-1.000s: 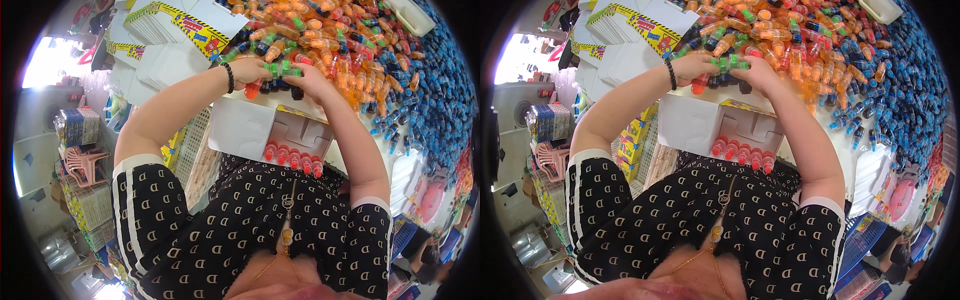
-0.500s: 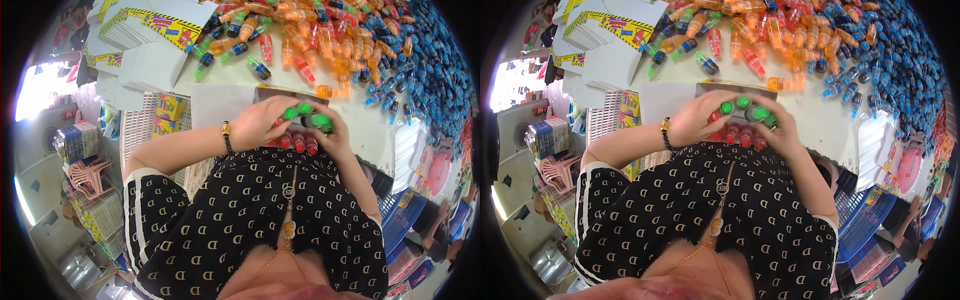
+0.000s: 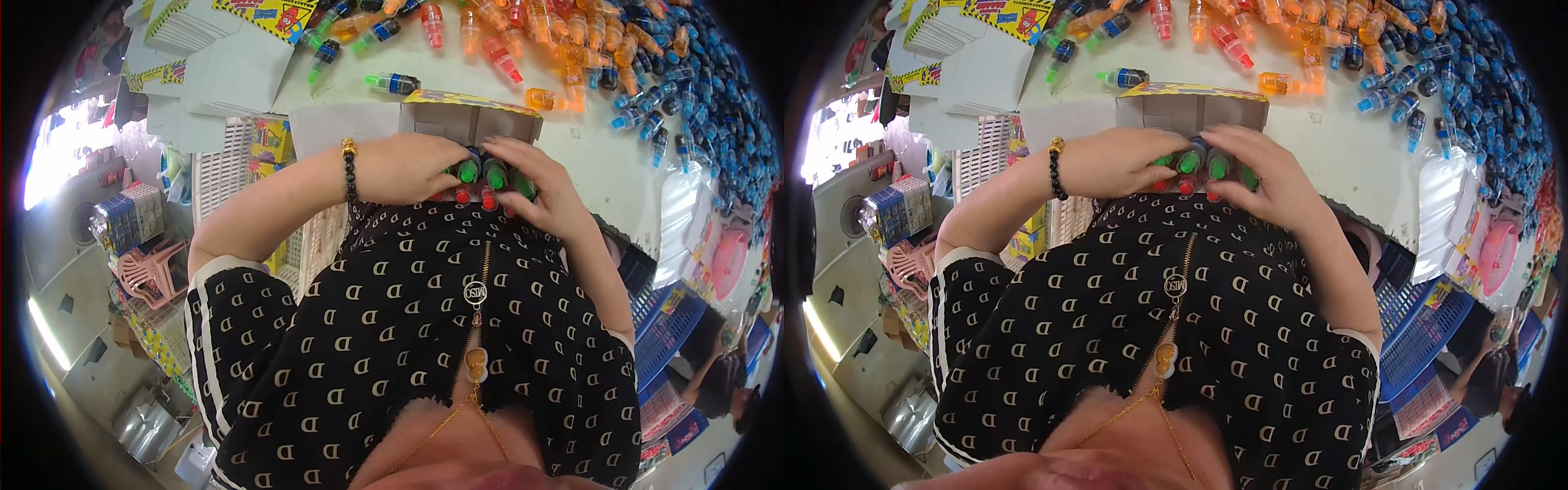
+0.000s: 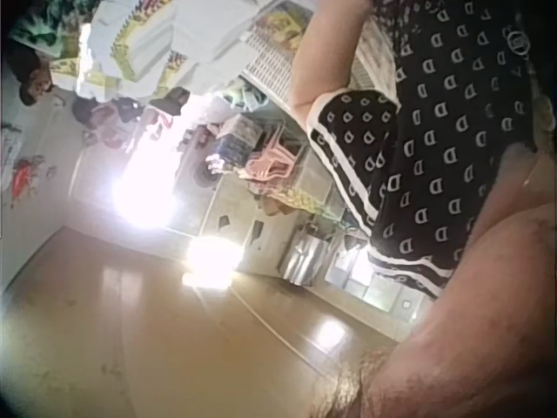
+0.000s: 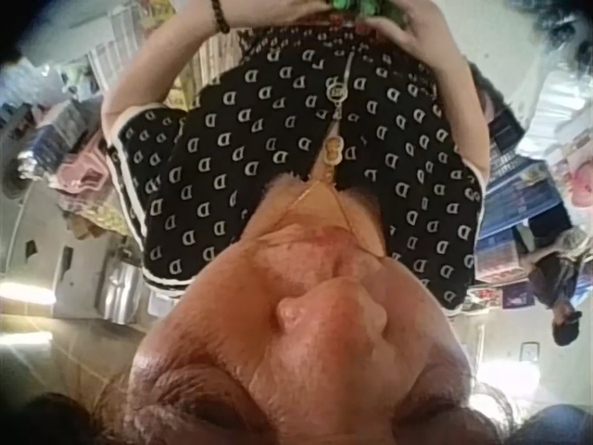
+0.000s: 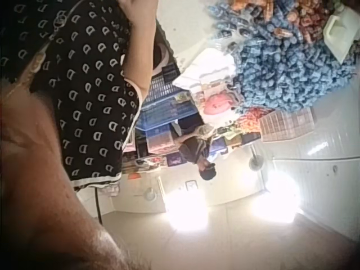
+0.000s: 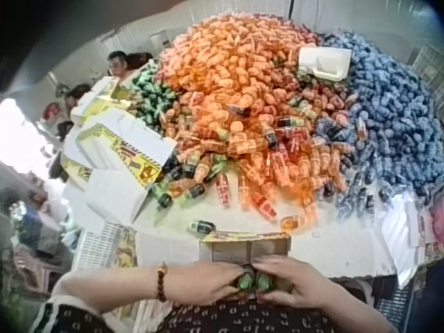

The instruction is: Packaging small colorful candy containers into boxes and then into plastic bags.

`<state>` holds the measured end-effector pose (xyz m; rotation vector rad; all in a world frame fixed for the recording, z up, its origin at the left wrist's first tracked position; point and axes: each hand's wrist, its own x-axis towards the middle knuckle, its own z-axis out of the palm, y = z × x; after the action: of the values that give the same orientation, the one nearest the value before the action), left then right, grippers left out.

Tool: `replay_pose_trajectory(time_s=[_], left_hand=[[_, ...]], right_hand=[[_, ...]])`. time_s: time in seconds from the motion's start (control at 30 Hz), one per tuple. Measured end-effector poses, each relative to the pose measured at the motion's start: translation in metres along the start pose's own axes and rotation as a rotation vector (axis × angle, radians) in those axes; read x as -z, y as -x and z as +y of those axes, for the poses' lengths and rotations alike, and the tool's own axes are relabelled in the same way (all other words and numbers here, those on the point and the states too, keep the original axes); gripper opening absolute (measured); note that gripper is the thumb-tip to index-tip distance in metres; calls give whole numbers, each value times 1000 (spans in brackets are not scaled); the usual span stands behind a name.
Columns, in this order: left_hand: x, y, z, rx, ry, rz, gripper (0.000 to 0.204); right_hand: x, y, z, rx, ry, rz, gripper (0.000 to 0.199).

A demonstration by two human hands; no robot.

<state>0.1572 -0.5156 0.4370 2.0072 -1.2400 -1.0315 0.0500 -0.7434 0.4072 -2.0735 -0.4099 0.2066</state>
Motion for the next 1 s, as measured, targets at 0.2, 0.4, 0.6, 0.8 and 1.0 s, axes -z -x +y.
replay_pose_trajectory(time_s=[0.2,0.4,0.6,0.8,1.0], left_hand=[[19,-12,2,-31,4,-91,30],[72,-49,-7,-102,-122,149,31],[62,-126,-18,-308,-526,254,24],[24,-193,30,-179,-673,64,29],[19,-220,36,50,-733,-252,30]], right_hand=[[-3,2,-14,-249,210,-137,53],[34,19,9,-91,111,465,32],[88,59,92,-255,289,827,27],[140,102,147,-430,397,1087,30],[179,96,182,-294,729,948,39]])
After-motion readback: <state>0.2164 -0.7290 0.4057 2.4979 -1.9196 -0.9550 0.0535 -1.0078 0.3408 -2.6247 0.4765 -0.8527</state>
